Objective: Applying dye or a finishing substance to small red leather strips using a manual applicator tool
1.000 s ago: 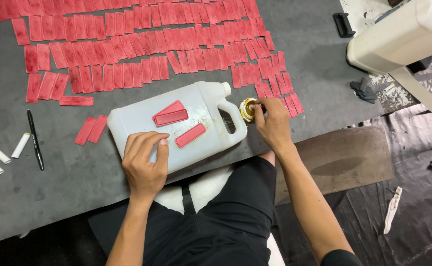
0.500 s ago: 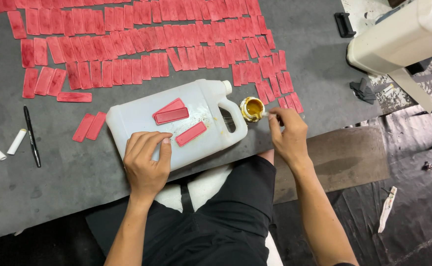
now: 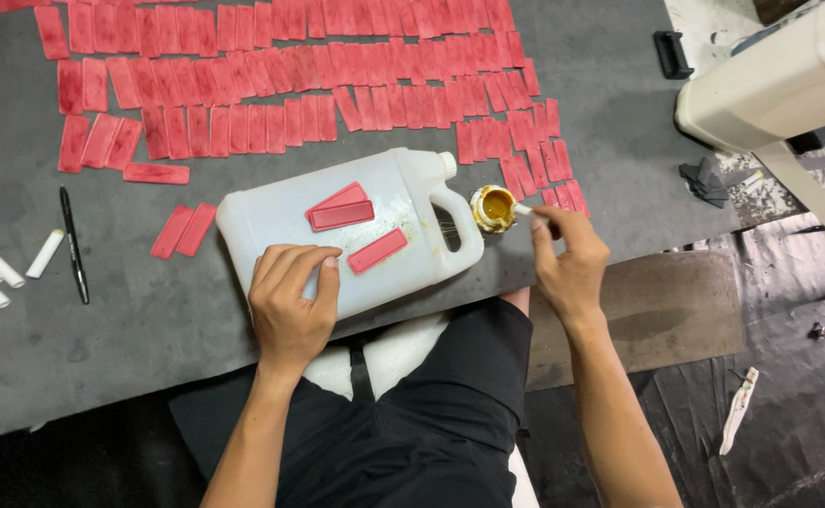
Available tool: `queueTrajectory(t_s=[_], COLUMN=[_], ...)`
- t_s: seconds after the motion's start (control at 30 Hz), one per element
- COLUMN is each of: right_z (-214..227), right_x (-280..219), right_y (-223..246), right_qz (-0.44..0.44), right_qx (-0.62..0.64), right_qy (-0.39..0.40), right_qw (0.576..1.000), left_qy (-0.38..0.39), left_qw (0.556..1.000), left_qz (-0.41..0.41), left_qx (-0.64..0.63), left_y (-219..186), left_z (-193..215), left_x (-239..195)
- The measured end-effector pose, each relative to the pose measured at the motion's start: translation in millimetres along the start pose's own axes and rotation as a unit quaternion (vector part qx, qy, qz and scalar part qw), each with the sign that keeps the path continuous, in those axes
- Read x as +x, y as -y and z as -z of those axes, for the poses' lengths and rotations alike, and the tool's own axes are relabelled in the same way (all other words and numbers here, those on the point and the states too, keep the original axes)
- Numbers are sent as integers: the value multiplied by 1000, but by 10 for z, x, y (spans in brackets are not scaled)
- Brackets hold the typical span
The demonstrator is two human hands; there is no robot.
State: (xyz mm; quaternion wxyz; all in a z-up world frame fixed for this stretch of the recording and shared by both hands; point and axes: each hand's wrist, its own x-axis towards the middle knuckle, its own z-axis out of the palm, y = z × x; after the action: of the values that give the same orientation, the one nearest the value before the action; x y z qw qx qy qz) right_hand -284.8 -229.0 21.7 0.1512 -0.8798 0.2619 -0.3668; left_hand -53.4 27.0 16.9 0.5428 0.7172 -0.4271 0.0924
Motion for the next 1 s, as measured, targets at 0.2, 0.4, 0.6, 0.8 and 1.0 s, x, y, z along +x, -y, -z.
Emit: queueTrajectory(t_s=[0.2, 0.4, 0.6, 0.8, 1.0], right_z=[391, 639, 192, 42, -376], right_x=[301, 528, 281, 60, -37], right_y=[296, 640, 138, 329, 1138], right_qz=[90, 107, 41, -137, -105], right_qx=[38, 29, 6, 203, 216], right_qy=[-97, -149, 16, -24, 1], right_qw=[990, 983, 999, 969, 971], left_qy=[-9, 14, -14, -21, -14], left_qw=[1000, 999, 1000, 1000, 1000], left_qz=[5, 2, 3, 7, 11], left_qx=[-6, 37, -8, -13, -25], left_y=[-6, -79, 13, -46, -88], left_z=[-24, 0, -39, -28, -12], left_x=[-20, -7, -34, 20, 30])
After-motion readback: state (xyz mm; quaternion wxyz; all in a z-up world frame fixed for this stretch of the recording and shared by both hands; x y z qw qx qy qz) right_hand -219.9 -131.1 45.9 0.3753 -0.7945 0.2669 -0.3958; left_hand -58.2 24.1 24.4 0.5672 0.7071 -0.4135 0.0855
